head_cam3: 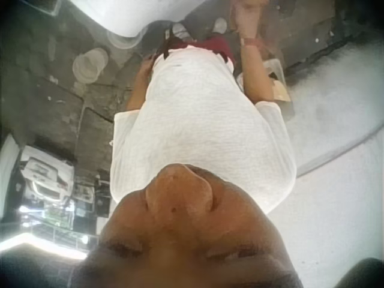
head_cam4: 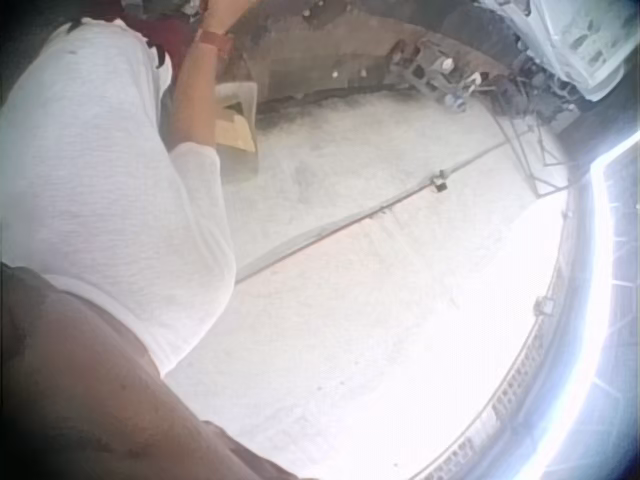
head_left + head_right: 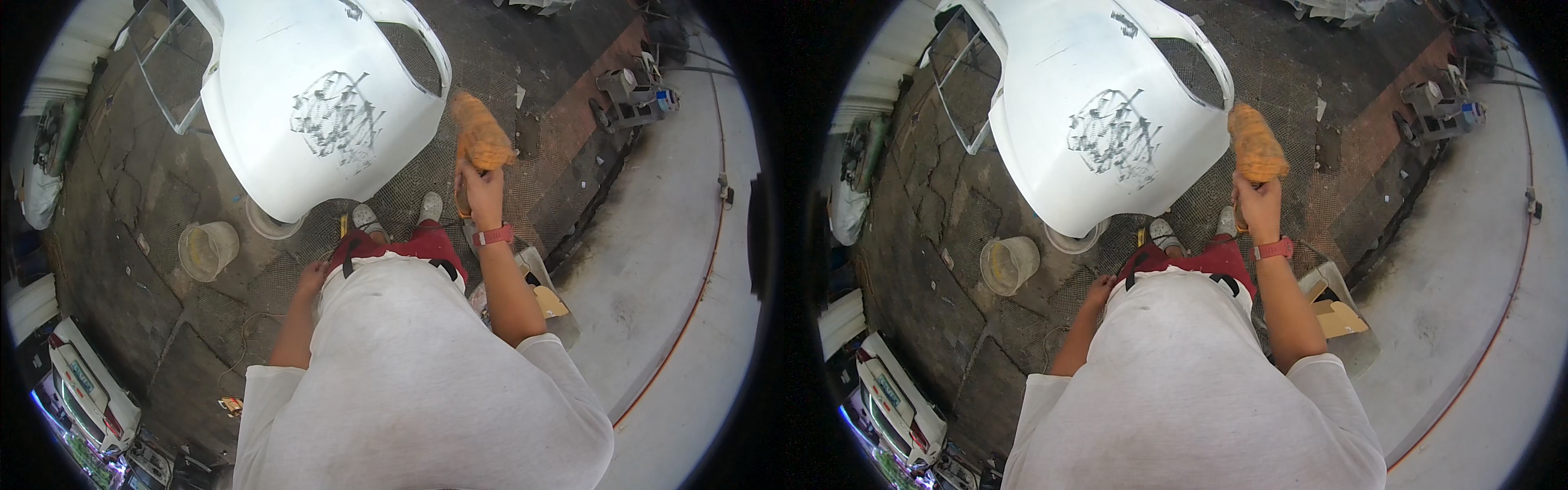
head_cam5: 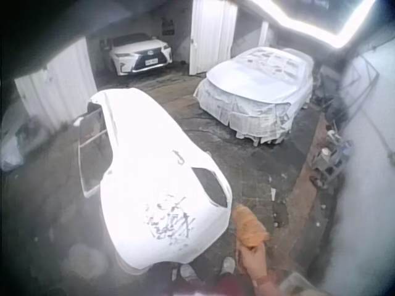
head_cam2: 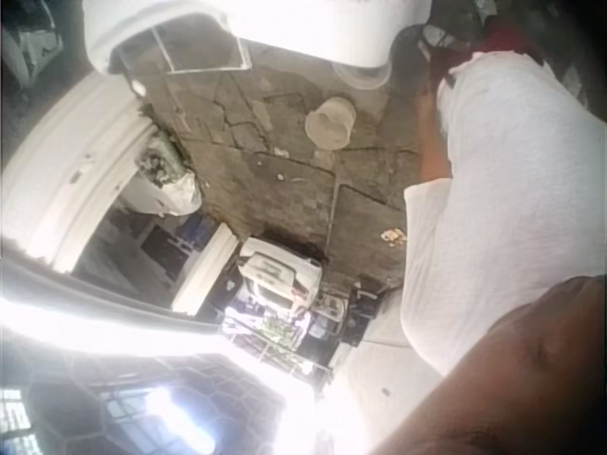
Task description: The person sands a white car bumper with a sanding block, then uses a heat gun to apply heat to the surface. The person moves around the workshop, plugs in the heat gun, and continues heating the bumper before placing the tool in a box.
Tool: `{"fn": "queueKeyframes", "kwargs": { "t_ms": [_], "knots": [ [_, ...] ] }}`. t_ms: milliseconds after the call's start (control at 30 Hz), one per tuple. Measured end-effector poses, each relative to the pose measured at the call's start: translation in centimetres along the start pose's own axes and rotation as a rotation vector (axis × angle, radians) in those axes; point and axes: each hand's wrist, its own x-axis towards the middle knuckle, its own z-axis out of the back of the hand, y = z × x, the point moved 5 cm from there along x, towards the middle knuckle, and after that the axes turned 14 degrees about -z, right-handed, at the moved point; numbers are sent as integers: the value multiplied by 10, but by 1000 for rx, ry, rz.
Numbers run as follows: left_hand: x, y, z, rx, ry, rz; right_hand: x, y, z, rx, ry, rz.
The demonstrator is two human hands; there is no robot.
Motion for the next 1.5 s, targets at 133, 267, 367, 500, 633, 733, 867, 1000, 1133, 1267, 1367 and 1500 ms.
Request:
{"fn": "queueKeyframes", "kwargs": {
  "t_ms": [133,267,367,500,633,733,867,1000,1133,1267,1367,1500],
  "knots": [
    [4,11,-2,-24,-2,-15,2,-12,-3,-207,-9,138],
    [10,27,-6,-39,-5,-9,7,-20,-2,-312,18,159],
    [7,18,-4,9,5,-3,4,-16,-1,-387,-11,170],
    [6,18,-4,12,22,0,-7,1,-7,-461,-24,232],
    [2,7,-3,18,21,16,-16,13,-14,-439,-17,340],
    [6,23,-5,-2,6,38,-21,21,-18,-446,-13,333],
    [7,19,-5,-42,14,38,-17,17,-15,-429,-16,343],
    [6,25,-6,-66,3,8,-19,22,-17,-448,-28,352],
    [5,18,-2,43,-24,-74,-17,16,-12,-425,-39,348],
    [10,44,-8,-13,10,13,-14,15,-17,-443,3,322],
    [0,17,-3,67,45,8,-14,12,-11,-443,-23,320],
    [-2,10,-2,-12,-4,-2,-17,10,-10,-342,15,342]
  ]
}}
